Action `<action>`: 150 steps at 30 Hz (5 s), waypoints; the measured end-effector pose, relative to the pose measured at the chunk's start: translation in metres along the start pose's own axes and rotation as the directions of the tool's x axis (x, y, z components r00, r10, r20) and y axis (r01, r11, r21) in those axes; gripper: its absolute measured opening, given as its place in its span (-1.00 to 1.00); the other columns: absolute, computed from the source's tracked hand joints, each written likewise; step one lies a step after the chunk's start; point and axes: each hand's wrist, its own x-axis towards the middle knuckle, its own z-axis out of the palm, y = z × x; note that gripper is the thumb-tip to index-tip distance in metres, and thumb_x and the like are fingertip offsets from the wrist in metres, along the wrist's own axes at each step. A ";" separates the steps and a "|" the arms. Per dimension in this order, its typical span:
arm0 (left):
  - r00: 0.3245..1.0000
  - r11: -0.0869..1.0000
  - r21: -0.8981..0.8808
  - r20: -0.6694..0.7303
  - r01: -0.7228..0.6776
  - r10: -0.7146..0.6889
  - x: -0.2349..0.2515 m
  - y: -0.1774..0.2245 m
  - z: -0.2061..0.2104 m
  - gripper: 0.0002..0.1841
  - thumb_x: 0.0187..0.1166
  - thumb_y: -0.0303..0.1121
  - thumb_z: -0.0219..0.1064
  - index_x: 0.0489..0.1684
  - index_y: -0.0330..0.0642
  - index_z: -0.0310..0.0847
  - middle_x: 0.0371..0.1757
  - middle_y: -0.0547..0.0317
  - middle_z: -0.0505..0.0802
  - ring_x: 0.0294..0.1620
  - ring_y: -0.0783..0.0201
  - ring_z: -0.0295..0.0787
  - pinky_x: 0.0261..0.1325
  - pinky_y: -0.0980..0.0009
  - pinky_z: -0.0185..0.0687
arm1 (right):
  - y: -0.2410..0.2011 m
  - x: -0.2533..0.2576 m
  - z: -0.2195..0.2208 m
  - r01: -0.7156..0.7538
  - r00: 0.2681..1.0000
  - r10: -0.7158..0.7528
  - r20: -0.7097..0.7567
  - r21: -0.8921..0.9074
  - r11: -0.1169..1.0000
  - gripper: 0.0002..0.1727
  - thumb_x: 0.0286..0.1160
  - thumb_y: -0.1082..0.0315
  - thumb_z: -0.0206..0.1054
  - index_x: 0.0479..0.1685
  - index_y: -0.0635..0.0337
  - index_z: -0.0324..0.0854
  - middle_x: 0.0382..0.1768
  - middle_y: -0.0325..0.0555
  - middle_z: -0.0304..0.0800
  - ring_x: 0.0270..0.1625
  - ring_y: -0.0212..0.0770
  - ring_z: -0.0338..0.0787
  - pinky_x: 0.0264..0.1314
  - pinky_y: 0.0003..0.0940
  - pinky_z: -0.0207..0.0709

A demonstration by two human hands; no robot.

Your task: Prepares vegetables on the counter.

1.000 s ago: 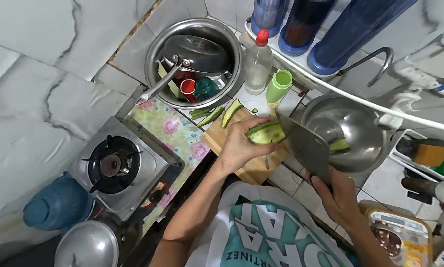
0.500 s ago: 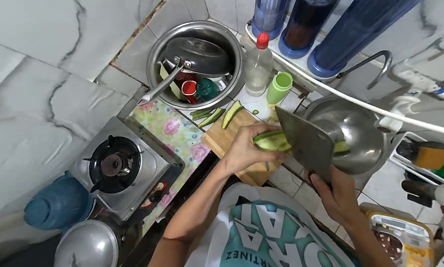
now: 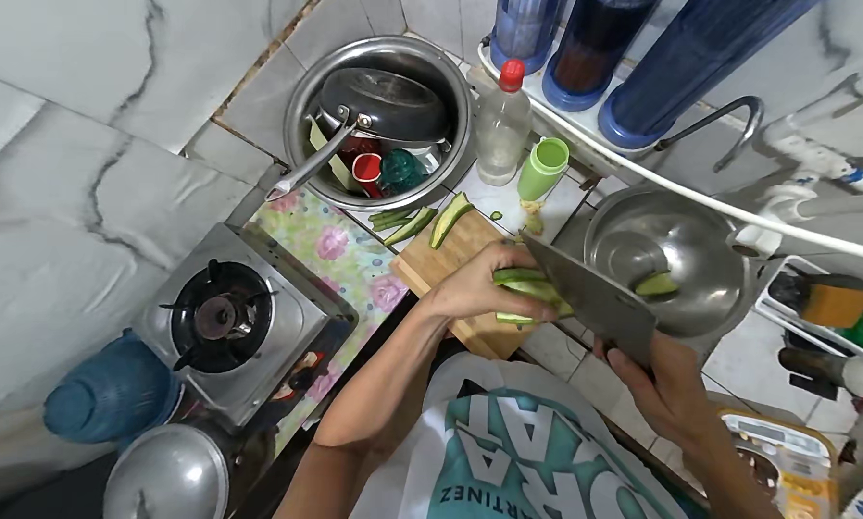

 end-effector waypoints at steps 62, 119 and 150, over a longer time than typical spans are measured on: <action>0.689 0.954 -0.288 -0.708 -0.080 -0.156 0.026 -0.043 0.033 -0.77 0.80 -0.46 0.04 0.09 -0.26 0.64 -0.19 0.26 0.80 -0.18 0.47 0.76 0.03 0.43 0.73 | 0.017 0.006 0.056 -0.165 0.967 0.117 -0.226 -0.205 0.965 -0.36 0.87 -0.03 -0.09 0.13 0.43 0.67 -0.33 0.06 0.80 -0.33 -0.31 0.76 -0.22 -0.50 0.63; 0.423 0.918 -0.280 -0.822 0.280 -0.380 0.059 -0.123 0.000 -0.69 0.80 -0.51 0.07 0.39 -0.47 0.47 0.09 -0.11 0.68 -0.04 0.27 0.58 0.04 0.35 0.53 | 0.099 0.050 0.111 -0.461 0.877 0.480 0.017 -0.252 0.851 -0.54 0.79 0.22 0.00 0.49 0.17 0.59 0.04 0.30 0.82 -0.03 0.35 0.87 -0.05 0.26 0.68; 0.663 0.936 0.227 -0.748 0.268 -0.008 0.056 -0.143 0.010 -0.49 0.77 -0.41 0.09 0.69 -0.38 0.23 0.47 -0.25 0.62 0.34 0.16 0.65 0.39 0.22 0.58 | 0.120 -0.183 0.068 -0.653 0.657 0.753 0.033 -0.473 0.591 -0.55 0.73 0.18 0.26 0.57 -0.09 0.60 0.29 0.54 0.63 0.30 0.53 0.69 0.23 0.38 0.58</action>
